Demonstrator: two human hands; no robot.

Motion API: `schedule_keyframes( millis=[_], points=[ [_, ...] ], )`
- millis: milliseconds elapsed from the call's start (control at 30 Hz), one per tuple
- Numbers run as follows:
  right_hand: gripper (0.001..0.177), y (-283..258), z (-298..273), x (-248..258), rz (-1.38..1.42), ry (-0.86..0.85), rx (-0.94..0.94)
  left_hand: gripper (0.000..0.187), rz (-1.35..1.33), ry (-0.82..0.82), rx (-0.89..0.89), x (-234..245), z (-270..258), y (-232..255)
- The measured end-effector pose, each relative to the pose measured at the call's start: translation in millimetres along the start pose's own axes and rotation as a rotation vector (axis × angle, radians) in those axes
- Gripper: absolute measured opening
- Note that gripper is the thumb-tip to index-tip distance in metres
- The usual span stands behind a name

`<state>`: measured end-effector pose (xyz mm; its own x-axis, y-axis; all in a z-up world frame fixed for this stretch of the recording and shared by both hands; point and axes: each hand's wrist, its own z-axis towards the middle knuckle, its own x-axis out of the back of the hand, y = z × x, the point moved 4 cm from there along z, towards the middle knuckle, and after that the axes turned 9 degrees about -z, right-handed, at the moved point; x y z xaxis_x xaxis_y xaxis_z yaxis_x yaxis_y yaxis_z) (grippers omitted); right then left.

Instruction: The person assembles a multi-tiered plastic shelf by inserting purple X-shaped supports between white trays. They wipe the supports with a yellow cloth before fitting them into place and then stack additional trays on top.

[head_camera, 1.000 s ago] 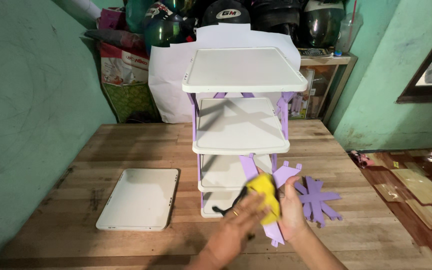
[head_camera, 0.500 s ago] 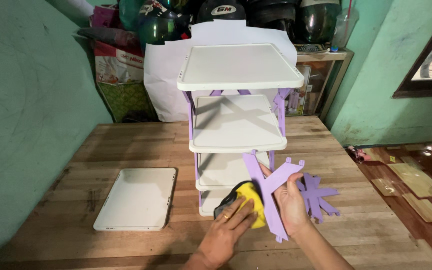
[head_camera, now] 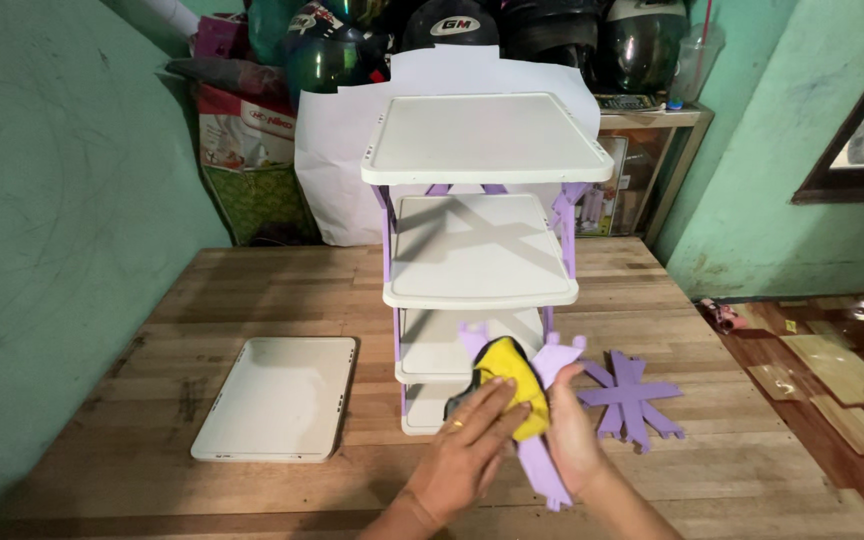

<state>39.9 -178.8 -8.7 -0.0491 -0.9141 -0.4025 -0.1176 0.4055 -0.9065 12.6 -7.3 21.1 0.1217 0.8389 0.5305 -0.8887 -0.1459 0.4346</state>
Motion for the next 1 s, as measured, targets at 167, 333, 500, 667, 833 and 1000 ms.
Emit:
schedule_keyframes(
  millis=[167,333,500,667,833,1000],
  points=[
    [0.096,5.7,-9.5,-6.2,-0.045,-0.173,0.002,0.057,0.098,0.093,0.058,14.2,21.1,-6.9],
    [0.099,10.8,-19.5,-21.7,0.027,-0.354,-0.015,0.067,-0.024,0.217,0.272,21.8,18.0,-20.7],
    [0.092,8.5,-9.4,-7.3,-0.023,-0.132,-0.023,0.064,0.011,0.156,0.063,-7.9,2.9,-3.4],
    [0.100,11.0,-12.5,-10.7,-0.083,-0.435,0.100,0.070,0.037,0.184,0.101,12.2,6.4,-33.0],
    [0.095,17.2,-15.0,-17.0,-0.099,-0.515,0.035,0.067,0.028,0.360,0.278,36.8,9.8,-45.7],
    [0.086,23.8,-4.0,-15.0,-0.061,-0.284,-0.106,0.069,0.027,0.231,0.099,14.6,12.3,-6.3]
  ],
)
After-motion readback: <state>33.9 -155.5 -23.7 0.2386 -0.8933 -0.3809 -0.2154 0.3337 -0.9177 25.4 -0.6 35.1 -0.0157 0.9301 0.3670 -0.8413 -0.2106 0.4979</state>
